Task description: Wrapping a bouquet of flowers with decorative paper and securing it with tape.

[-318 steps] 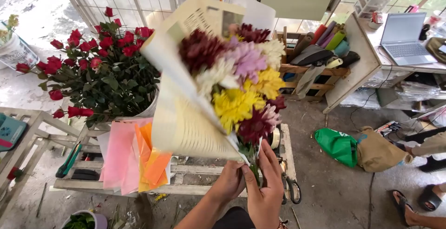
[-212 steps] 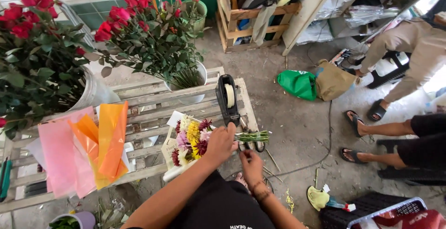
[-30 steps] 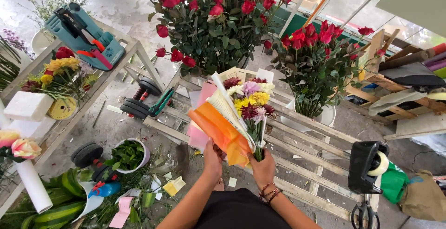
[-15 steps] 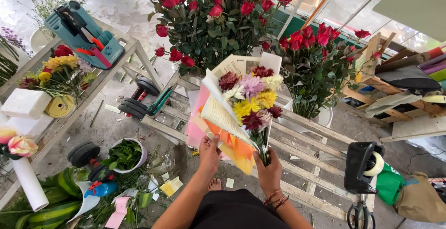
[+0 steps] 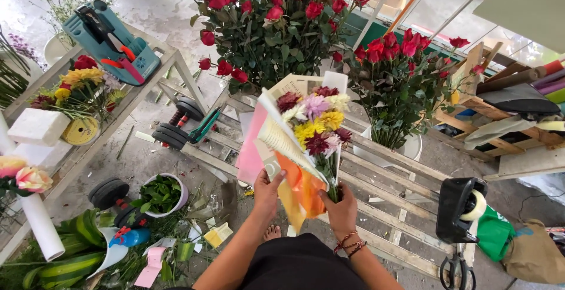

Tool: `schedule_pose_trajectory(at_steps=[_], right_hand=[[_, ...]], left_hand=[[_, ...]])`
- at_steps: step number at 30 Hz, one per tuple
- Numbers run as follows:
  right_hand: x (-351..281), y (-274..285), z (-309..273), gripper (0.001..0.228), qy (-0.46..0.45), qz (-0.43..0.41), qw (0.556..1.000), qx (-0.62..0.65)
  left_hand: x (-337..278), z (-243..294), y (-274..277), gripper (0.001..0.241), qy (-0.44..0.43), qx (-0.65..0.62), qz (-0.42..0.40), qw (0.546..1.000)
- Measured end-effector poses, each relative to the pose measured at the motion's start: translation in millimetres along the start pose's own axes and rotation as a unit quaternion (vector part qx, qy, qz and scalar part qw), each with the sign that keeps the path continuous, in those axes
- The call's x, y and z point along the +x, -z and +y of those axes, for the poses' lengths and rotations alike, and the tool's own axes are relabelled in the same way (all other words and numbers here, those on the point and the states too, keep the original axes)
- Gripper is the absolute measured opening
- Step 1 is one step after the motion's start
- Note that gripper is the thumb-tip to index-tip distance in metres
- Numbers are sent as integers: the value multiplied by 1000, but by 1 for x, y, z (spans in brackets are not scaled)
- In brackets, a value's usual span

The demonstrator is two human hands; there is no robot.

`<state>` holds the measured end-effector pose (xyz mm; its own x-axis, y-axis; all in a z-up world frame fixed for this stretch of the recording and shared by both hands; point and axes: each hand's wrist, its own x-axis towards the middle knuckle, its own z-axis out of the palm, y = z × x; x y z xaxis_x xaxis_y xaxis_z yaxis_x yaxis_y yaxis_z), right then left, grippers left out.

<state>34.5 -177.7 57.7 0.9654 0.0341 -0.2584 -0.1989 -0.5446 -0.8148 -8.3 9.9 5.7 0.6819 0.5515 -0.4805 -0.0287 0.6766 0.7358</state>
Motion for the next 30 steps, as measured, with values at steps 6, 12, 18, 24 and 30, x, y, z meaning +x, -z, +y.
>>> schedule_pose_trajectory(at_steps=[6,12,18,24,30], right_hand=[[13,2,10,38,-22,26,998,45],[20,6,19,40,-23,30,999,37],[24,17,15,33,-6,33,999,18],[32,27,17,38,3,43,998,39],[31,15,12,27,29,51,997,44]], left_hand=[[1,23,8,18,-67,52,-7,996],[2,34,9,27,-50,30,3,998],[14,72,8,35,-51,161,83,982],[55,101,42,21,-112,42,69,990],[65,97,44,27,-92,60,91,990]])
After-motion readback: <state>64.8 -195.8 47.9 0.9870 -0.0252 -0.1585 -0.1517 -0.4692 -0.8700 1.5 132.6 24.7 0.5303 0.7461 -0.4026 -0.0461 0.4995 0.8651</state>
